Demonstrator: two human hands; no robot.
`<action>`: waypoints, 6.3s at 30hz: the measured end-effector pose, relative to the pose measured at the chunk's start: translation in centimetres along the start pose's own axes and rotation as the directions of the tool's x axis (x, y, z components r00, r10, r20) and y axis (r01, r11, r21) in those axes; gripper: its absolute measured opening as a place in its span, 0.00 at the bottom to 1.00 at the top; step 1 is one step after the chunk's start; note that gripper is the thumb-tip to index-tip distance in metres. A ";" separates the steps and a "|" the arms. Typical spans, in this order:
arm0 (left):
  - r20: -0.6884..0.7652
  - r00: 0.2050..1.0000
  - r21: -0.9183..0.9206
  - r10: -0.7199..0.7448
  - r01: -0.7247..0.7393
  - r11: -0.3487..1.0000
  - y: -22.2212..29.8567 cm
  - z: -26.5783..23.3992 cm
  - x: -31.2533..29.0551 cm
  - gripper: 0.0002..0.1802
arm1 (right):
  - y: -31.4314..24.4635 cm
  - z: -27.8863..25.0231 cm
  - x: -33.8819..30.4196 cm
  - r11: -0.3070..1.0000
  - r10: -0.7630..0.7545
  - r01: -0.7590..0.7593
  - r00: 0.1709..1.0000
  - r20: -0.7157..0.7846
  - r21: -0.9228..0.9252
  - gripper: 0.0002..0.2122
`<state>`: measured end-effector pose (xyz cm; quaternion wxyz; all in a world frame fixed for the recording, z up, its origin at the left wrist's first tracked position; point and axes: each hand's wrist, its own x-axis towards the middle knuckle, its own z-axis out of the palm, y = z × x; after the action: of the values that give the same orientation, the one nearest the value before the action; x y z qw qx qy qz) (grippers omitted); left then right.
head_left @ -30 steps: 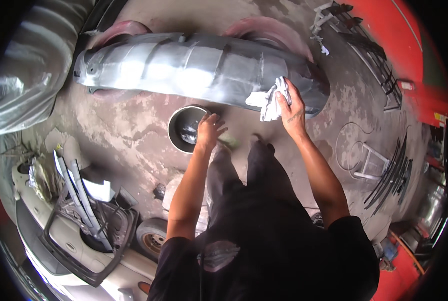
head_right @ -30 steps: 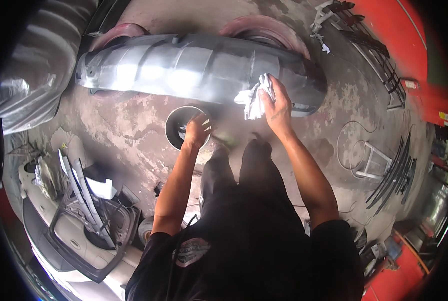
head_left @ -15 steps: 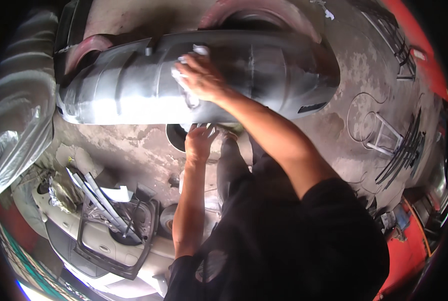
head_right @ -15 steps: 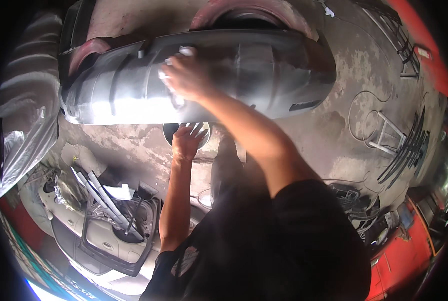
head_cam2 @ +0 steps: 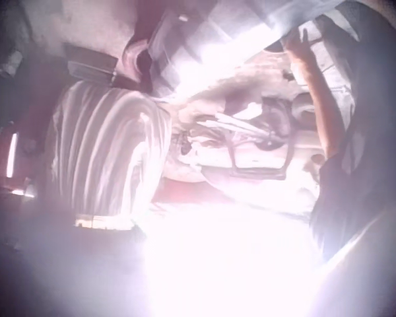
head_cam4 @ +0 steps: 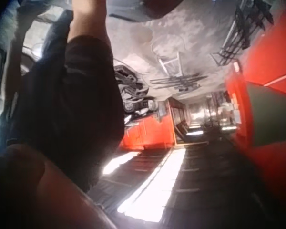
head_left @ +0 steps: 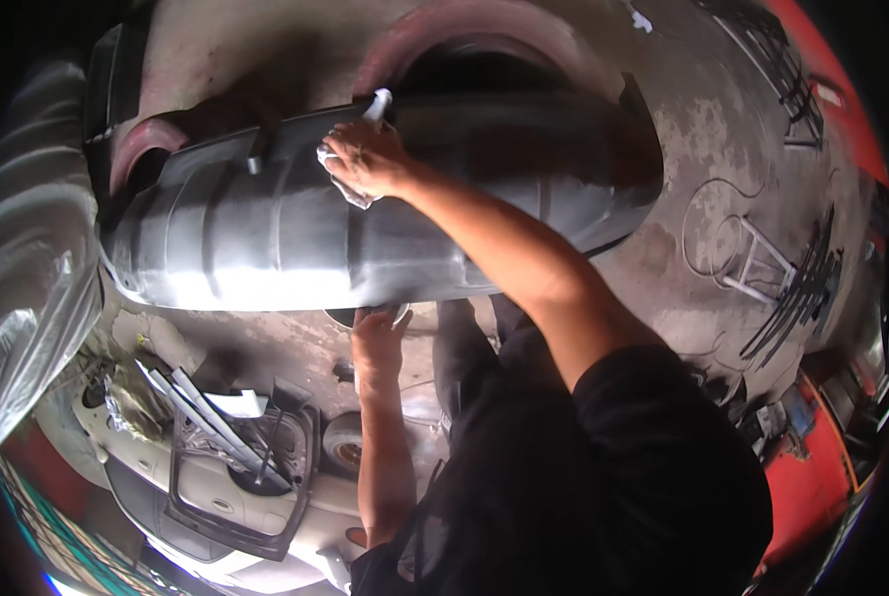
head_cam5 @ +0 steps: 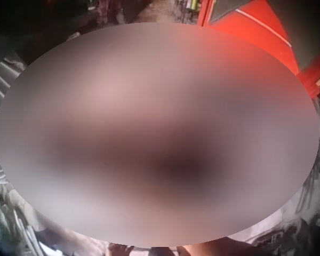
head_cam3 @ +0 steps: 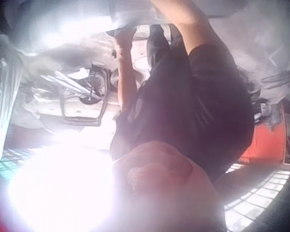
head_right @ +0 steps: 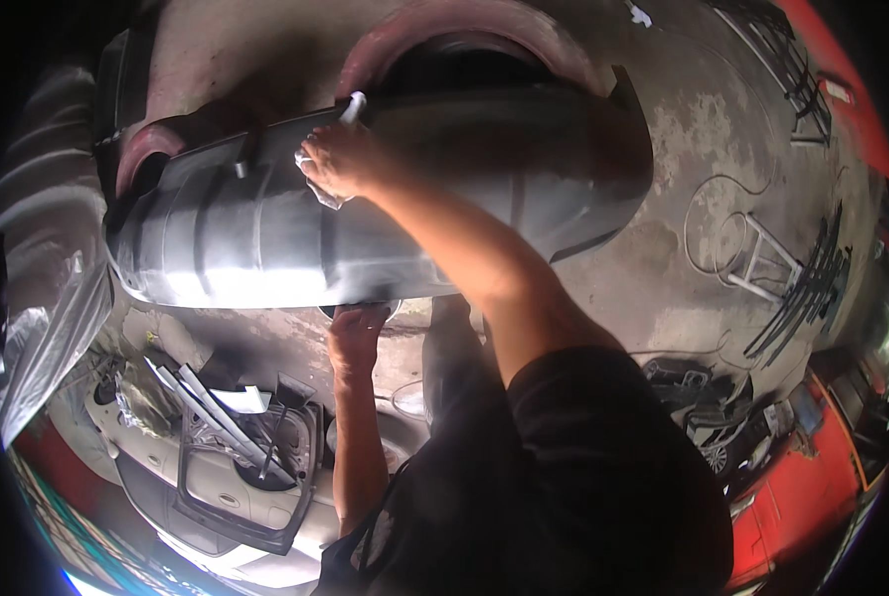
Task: The person sands a grey car bumper with a sanding block, then wipes the surface with a cloth. They subsequently mix a dark liquid from a can with a solvent from a yellow container into a spray gun cup.
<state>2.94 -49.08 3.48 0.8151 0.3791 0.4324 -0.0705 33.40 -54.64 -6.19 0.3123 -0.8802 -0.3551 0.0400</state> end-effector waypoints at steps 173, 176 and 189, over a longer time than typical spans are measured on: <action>-0.301 0.953 -0.411 0.012 -0.142 0.901 -3.5 1.9 2.3 0.35 | 17.7 -21.7 -25.5 0.948 0.310 -0.306 0.950 0.038 -0.086 0.12; -0.137 0.983 -0.534 0.120 -0.175 0.827 -6.0 0.3 6.2 0.33 | 11.7 -23.6 -28.4 0.979 0.200 -0.202 0.978 -0.051 -0.033 0.15; 0.085 0.952 -0.630 0.293 -0.176 0.756 -5.8 3.2 9.2 0.28 | 13.5 -27.3 -32.2 0.766 0.638 -0.555 0.718 -0.280 0.323 0.19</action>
<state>8.13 -53.34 -5.68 0.9314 0.1359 0.3057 0.1434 25.56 -97.29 3.03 0.4375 -0.8989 0.0221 0.0092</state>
